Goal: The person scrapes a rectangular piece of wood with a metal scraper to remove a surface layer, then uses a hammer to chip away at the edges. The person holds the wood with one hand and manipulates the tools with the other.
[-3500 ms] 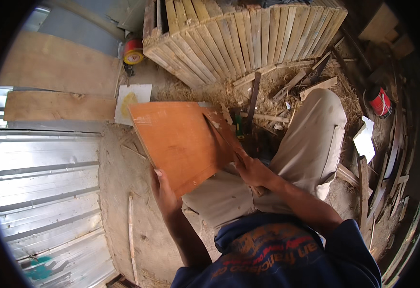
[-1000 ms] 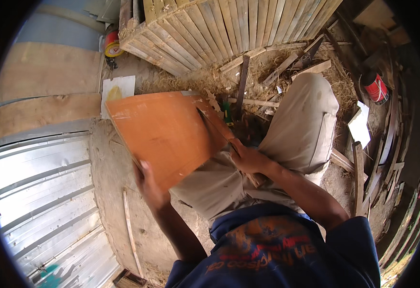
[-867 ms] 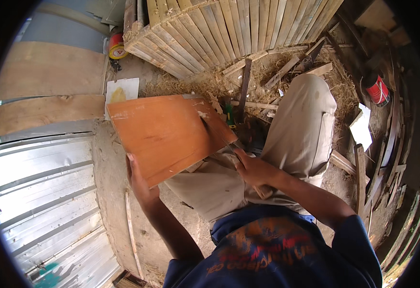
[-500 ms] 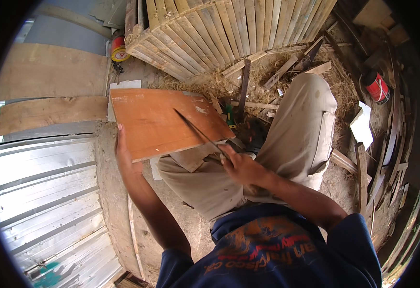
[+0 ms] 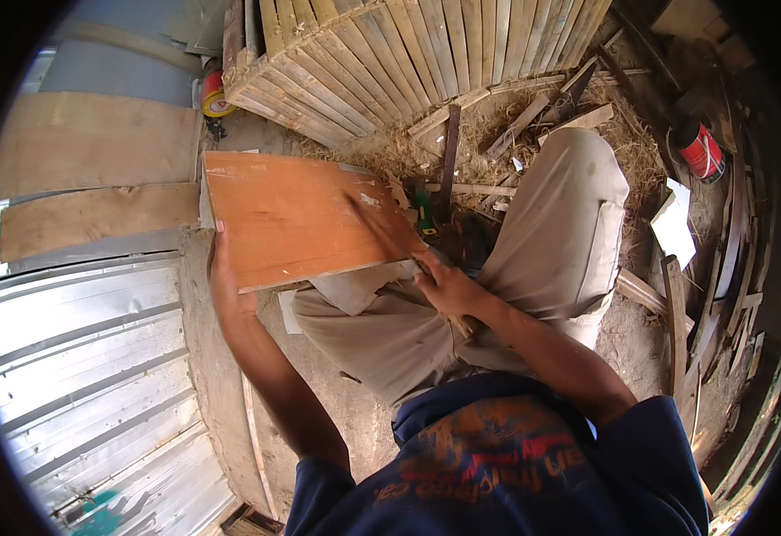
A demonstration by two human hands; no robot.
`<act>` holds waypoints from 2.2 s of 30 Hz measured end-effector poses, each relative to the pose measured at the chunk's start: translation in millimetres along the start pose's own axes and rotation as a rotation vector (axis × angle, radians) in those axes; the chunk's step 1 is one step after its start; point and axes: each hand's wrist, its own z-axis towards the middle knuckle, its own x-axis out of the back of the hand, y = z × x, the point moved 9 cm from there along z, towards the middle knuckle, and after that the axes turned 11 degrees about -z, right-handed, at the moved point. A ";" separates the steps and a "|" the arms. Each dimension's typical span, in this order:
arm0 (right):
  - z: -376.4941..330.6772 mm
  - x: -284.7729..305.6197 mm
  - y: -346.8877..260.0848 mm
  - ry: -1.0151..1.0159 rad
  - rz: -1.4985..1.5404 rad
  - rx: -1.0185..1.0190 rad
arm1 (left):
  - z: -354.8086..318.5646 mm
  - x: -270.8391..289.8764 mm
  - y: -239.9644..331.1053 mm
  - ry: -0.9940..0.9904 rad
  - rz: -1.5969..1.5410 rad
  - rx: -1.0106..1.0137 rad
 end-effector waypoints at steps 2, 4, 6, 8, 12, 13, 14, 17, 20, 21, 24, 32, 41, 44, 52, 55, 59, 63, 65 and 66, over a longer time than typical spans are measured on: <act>3.3 -3.0 5.4 -0.022 0.087 -0.071 | -2.9 6.5 2.0 -0.001 0.036 -0.036; 4.1 9.2 -6.7 0.125 0.026 0.064 | 5.2 3.8 -1.7 -0.031 -0.001 -0.049; -6.4 17.5 -34.6 0.297 -0.136 0.375 | 1.7 12.6 -9.3 -0.020 -0.041 0.027; 0.2 8.0 -13.8 0.185 -0.061 0.179 | -1.4 19.9 -8.6 0.017 0.003 0.005; 4.0 -6.6 4.3 0.039 -0.002 0.075 | -1.7 16.9 -7.8 -0.008 -0.034 0.015; 3.4 -4.1 2.7 0.073 -0.012 0.108 | -3.3 17.5 -8.5 -0.001 -0.004 0.026; 5.2 -0.7 4.1 0.109 -0.057 0.095 | -4.6 19.2 -8.1 0.019 -0.002 0.025; 8.2 -7.0 6.5 0.018 -0.034 0.049 | -5.6 13.1 -3.4 -0.028 -0.033 -0.007; 3.5 4.7 -10.8 0.170 -0.141 0.200 | -8.6 17.6 -5.3 0.008 -0.050 0.004; 5.8 -1.0 8.9 0.092 -0.079 -0.017 | -9.0 19.3 -3.6 0.025 -0.074 -0.023; 1.9 -2.4 0.4 0.081 -0.132 0.084 | -11.0 14.2 -2.7 -0.016 -0.064 -0.060; -2.7 7.7 -19.4 0.122 -0.066 0.190 | -20.4 10.7 -3.7 0.056 -0.100 -0.010; 11.9 54.9 -23.1 0.123 -0.446 0.082 | -24.6 29.4 -11.2 0.132 -0.155 -0.079; 25.3 118.1 -46.3 0.161 -0.555 0.059 | -26.1 35.2 -1.3 0.202 -0.313 -0.250; 67.2 281.8 -1.5 0.202 -1.419 -0.016 | -24.4 9.4 36.5 0.112 -0.226 -0.624; 59.6 299.9 74.4 0.359 -1.423 -0.279 | -4.8 1.0 43.0 0.074 -0.154 -0.602; 82.1 246.6 126.2 0.349 -1.187 -0.309 | 35.4 -19.2 58.6 -0.040 0.157 -0.483; 132.6 170.1 95.5 0.359 -0.856 -0.036 | 61.1 -43.5 76.5 -0.154 0.384 -0.452; 153.3 142.6 88.6 0.398 -0.714 -0.047 | 66.3 -54.0 78.6 -0.218 0.428 -0.432; 165.9 131.8 84.2 0.411 -0.641 -0.022 | 68.6 -58.5 81.6 -0.244 0.463 -0.436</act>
